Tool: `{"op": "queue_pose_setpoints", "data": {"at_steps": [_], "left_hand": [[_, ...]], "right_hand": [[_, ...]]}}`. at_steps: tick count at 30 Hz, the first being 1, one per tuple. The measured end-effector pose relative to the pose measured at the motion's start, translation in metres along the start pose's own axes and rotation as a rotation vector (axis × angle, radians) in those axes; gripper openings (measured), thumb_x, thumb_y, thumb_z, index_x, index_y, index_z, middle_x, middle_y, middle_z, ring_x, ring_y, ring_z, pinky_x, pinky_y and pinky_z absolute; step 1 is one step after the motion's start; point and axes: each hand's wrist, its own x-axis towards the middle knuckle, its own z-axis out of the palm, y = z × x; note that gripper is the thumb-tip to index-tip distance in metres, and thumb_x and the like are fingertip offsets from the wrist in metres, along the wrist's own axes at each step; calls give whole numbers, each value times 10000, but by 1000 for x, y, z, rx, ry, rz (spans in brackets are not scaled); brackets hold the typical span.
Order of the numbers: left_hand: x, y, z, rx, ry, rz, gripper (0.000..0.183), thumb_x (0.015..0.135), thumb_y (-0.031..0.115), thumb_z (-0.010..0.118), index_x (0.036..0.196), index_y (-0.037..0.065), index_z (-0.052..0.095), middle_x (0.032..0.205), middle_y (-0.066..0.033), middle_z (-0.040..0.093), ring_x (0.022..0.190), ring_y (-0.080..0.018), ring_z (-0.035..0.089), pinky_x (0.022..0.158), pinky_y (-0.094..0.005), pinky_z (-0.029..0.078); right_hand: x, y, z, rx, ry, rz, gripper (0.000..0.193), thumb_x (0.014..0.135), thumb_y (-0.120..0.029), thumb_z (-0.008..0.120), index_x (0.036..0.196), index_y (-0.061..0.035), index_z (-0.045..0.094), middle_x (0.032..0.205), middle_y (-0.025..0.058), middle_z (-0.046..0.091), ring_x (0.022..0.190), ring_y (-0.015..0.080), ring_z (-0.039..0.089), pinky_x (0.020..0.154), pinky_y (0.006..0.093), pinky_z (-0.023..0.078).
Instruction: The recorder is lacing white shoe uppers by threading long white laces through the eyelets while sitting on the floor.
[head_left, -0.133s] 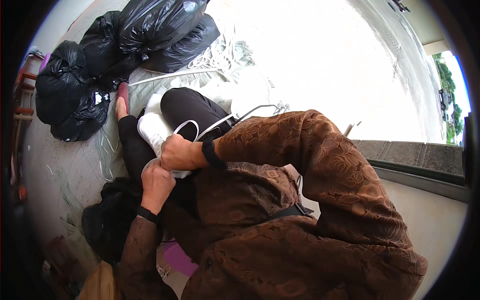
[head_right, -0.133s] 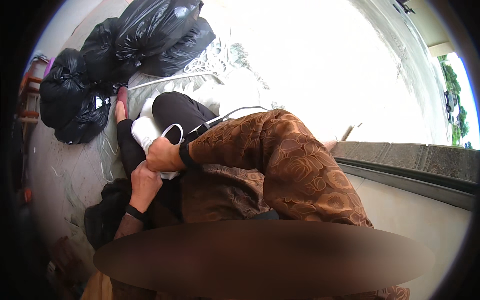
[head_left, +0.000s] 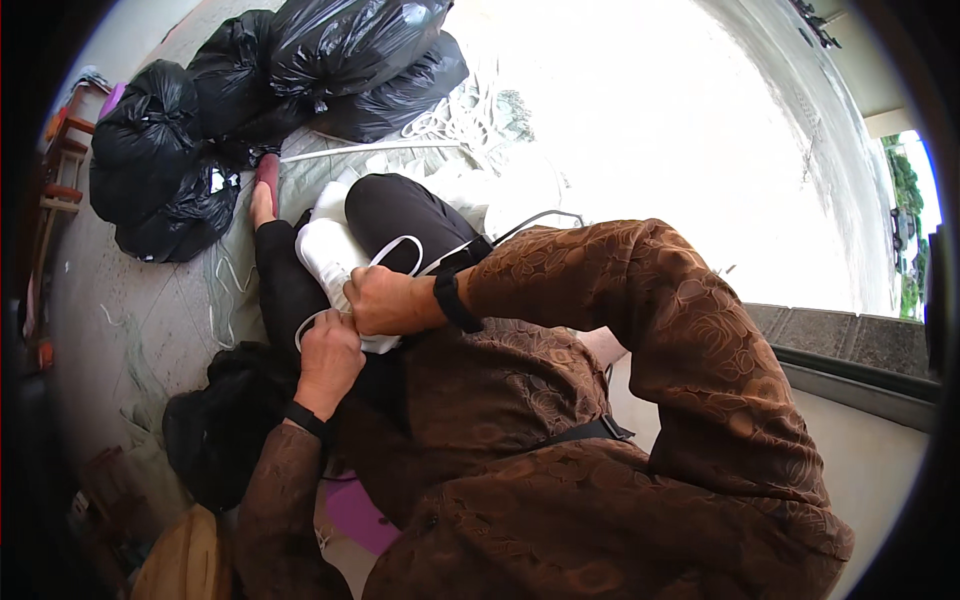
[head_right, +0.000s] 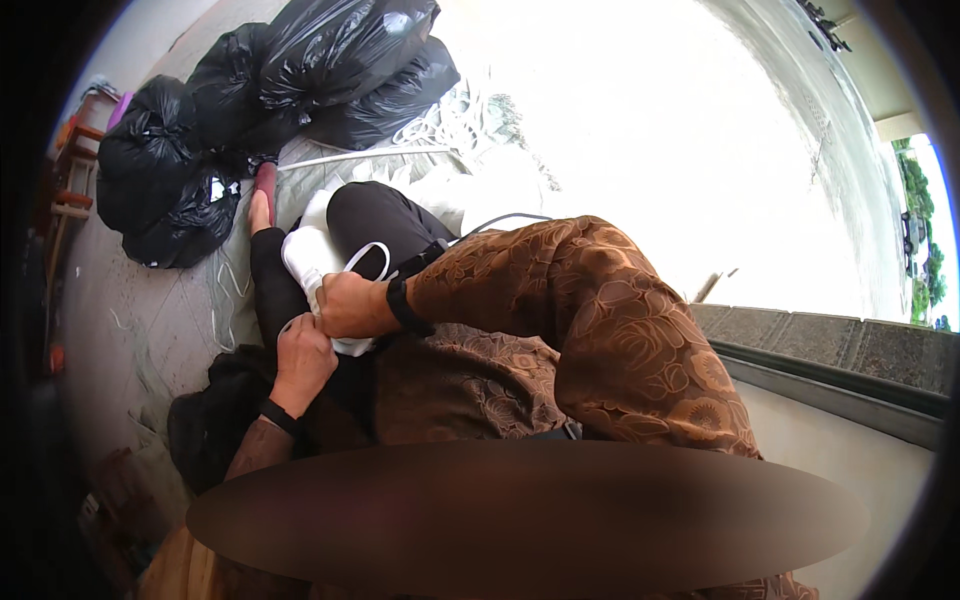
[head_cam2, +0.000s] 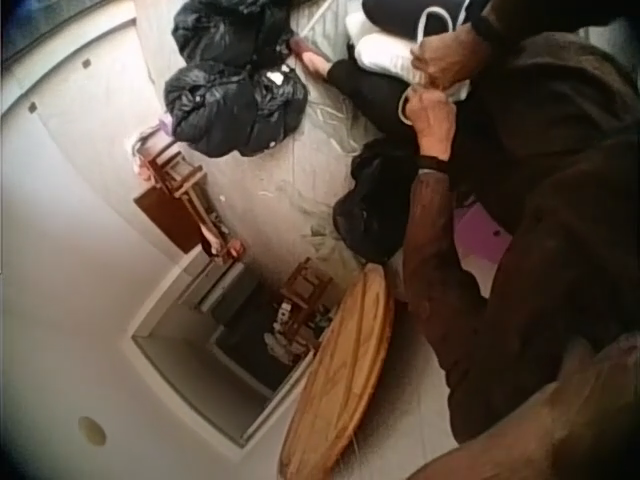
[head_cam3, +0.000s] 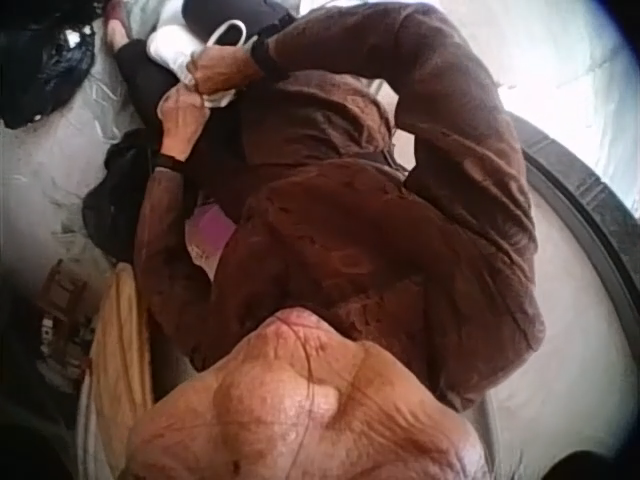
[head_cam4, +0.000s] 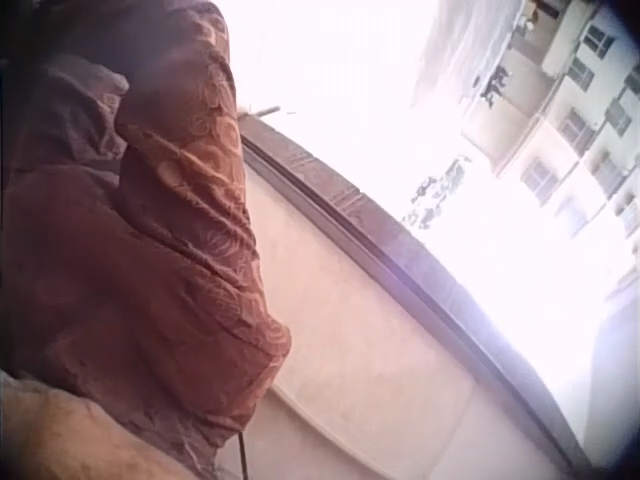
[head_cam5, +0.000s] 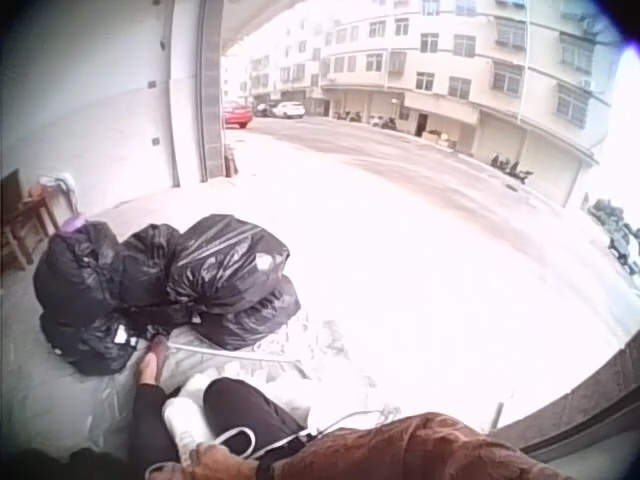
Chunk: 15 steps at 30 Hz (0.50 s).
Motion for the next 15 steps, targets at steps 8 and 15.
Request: {"op": "queue_pose_setpoints", "data": {"at_steps": [8,15], "left_hand": [[11,-8,7,-94,198,-64,112,694,24,653,768,6,570,832,-146,512,851,-342,522,705,-447,445],[-6,63,-84,-1561,511,-853,229,877,169,747,868,-23,622,770,-16,607,670,-87,561,650,-214,475]], "right_hand": [[-5,14,4,144,168,171,211,757,-189,623,882,-20,627,952,82,539,955,236,513,781,331,410],[-4,-37,-100,821,368,272,299,697,-74,643,930,26,486,852,185,555,808,355,587,720,418,501]]}}
